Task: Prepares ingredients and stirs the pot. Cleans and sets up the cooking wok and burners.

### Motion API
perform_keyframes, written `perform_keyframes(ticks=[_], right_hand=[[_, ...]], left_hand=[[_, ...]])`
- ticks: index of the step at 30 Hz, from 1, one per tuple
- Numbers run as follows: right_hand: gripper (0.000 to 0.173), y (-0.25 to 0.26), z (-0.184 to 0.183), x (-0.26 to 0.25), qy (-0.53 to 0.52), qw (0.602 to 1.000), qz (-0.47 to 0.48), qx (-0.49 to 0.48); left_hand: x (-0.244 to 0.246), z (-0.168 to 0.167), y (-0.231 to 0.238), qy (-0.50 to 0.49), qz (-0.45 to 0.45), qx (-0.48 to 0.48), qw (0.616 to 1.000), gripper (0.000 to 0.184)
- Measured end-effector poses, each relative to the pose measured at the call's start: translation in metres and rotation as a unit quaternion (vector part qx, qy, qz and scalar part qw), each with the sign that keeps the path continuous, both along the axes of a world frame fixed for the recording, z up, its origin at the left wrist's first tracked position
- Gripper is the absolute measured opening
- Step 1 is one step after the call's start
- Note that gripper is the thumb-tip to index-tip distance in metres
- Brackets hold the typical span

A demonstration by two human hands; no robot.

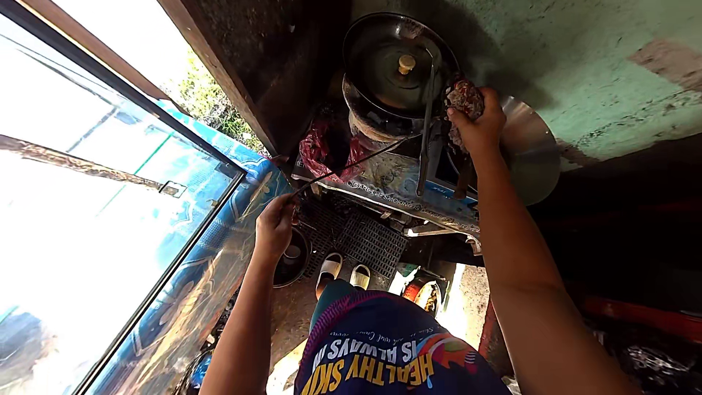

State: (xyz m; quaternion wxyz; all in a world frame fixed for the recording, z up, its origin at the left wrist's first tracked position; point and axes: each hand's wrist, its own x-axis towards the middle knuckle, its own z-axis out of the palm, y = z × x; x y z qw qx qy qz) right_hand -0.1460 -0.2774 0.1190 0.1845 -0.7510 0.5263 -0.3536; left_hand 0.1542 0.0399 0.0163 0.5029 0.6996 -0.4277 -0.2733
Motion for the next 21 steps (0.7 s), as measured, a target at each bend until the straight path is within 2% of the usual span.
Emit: perform_keyframes(ticks=[9,13,21], right_hand=[[0.063,0.000,0.016,0.006,0.009,1.000,-0.008,0.016],[0.061,-0.003,0.027,0.009,0.016,1.000,-0.008,0.017],[0.064,-0.007,0.038,0.014,0.028,0.999,-0.012,0.032]], left_hand=[[0.022,-0.002,-0.041,0.088,0.003,0.058,0.994,0.027],[0.034,0.011,-0.057,0.089,0.003,0.073,0.993,0.028],[0.050,0.030,-0.092,0.084,0.072,0.100,0.989,0.026]])
